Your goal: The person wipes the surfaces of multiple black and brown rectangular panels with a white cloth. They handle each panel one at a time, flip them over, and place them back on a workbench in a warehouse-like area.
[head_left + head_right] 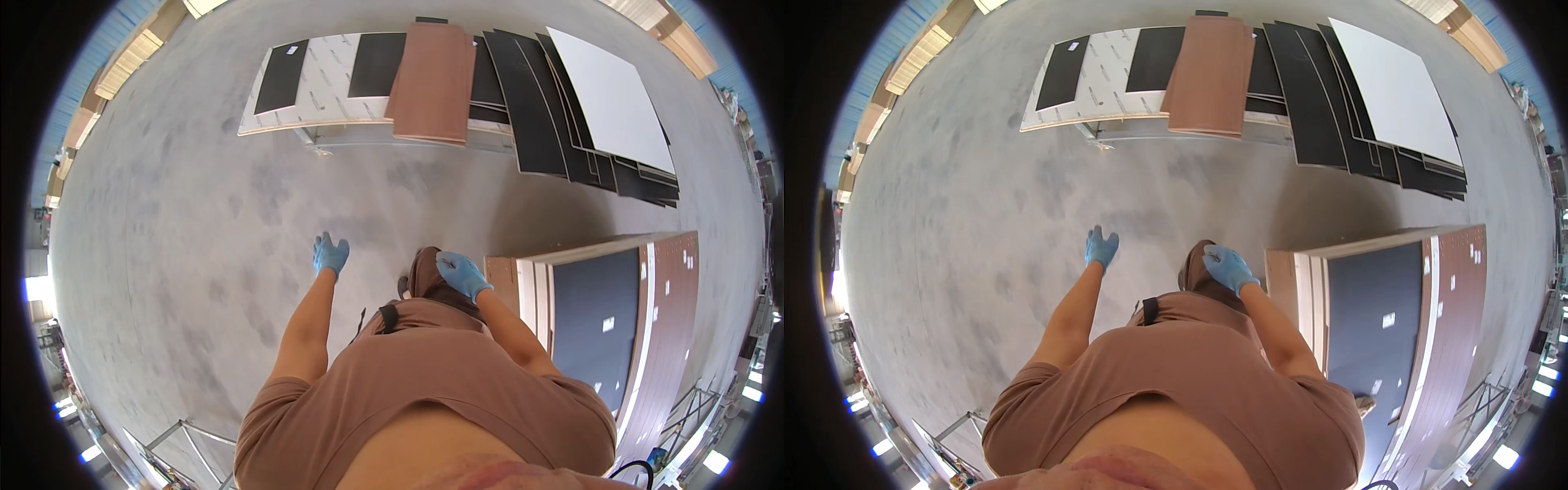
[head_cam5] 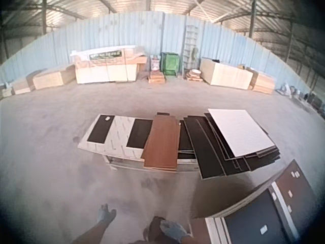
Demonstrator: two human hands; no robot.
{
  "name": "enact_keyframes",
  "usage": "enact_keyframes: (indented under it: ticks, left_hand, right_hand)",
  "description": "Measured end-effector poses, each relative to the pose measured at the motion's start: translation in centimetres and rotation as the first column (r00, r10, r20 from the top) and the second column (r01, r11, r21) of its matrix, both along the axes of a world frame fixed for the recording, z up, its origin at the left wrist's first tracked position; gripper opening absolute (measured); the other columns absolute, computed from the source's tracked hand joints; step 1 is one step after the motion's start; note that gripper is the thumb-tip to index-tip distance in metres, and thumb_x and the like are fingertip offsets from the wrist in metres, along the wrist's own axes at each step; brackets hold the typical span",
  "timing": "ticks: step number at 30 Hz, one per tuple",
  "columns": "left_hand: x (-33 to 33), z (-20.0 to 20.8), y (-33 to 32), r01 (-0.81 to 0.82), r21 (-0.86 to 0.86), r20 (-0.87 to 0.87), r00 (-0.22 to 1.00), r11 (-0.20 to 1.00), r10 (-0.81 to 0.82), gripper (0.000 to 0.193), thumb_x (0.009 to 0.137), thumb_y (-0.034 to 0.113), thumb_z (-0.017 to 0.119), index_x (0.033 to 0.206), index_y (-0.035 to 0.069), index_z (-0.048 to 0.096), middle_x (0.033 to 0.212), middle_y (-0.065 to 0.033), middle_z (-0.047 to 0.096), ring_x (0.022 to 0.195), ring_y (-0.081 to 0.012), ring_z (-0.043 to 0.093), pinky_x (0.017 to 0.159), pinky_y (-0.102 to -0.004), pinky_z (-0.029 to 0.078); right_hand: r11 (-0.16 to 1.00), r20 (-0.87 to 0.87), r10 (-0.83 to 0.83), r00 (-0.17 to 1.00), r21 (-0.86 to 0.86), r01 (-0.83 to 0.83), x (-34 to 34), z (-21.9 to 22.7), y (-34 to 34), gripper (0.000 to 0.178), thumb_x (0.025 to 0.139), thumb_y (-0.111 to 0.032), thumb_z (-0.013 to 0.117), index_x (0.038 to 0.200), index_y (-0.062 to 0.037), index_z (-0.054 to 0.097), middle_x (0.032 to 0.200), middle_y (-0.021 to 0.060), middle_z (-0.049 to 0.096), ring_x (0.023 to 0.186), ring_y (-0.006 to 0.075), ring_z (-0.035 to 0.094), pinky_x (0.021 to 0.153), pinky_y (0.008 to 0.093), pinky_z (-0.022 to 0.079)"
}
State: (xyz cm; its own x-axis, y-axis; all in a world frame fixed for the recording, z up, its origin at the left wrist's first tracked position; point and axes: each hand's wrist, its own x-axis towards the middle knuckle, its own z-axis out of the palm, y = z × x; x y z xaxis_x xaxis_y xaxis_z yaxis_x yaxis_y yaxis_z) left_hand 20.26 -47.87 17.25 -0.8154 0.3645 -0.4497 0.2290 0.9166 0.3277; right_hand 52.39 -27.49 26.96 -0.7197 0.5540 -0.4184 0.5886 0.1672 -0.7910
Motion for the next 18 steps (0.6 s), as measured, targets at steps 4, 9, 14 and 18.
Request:
enact_keyframes:
  ticks: [4,9,14,18]
  left_hand:
    - [-10.4,0.6,8.8,-0.061,0.036,-0.039,0.997,0.997,0.063,0.088,0.09,0.049,0.061,0.163,0.007,0.037,0.17,-0.0247,0.03,0.158,-0.0405,0.027,0.127,-0.047,0.028]
    - [-22.2,-1.4,16.1,0.011,-0.124,-0.078,0.997,0.992,-0.02,0.089,0.091,0.05,0.063,0.164,0.009,0.034,0.172,-0.0252,0.025,0.16,-0.0404,0.022,0.127,-0.0513,0.025]
    - [-34.6,-3.3,21.2,0.048,-0.196,-0.093,0.993,0.979,-0.067,0.09,0.091,0.048,0.063,0.165,0.009,0.032,0.173,-0.0241,0.023,0.16,-0.0415,0.019,0.128,-0.0511,0.022]
    - [-43.8,-5.9,25.5,0.113,-0.176,-0.174,0.974,0.978,-0.144,0.088,0.091,0.044,0.064,0.165,0.008,0.032,0.172,-0.0248,0.023,0.161,-0.0421,0.017,0.129,-0.0525,0.019]
  right_hand:
    - [0.998,0.119,0.063,0.991,-0.006,-0.063,-8.9,-2.2,5.5,0.025,0.098,-0.027,0.057,0.099,-0.0022,0.062,0.101,0.026,0.067,0.098,0.0489,0.062,0.085,0.0487,0.05]
    - [0.998,0.105,0.066,0.992,0.002,-0.066,-21.3,-7.1,12.4,0.022,0.097,-0.024,0.059,0.095,-0.0023,0.062,0.094,0.0259,0.064,0.08,0.0424,0.053,0.079,0.0448,0.051]
    - [0.998,0.117,0.036,0.992,-0.054,-0.03,-32.2,-7.7,17.5,0.021,0.097,-0.024,0.059,0.098,-0.0023,0.061,0.089,0.0247,0.061,0.079,0.0443,0.054,0.078,0.0454,0.05]
    - [0.988,0.098,0.042,0.994,-0.15,-0.026,-38.3,-8.3,19.9,0.022,0.098,-0.025,0.059,0.101,-0.0033,0.063,0.087,0.0242,0.059,0.077,0.0409,0.055,0.078,0.0441,0.051]
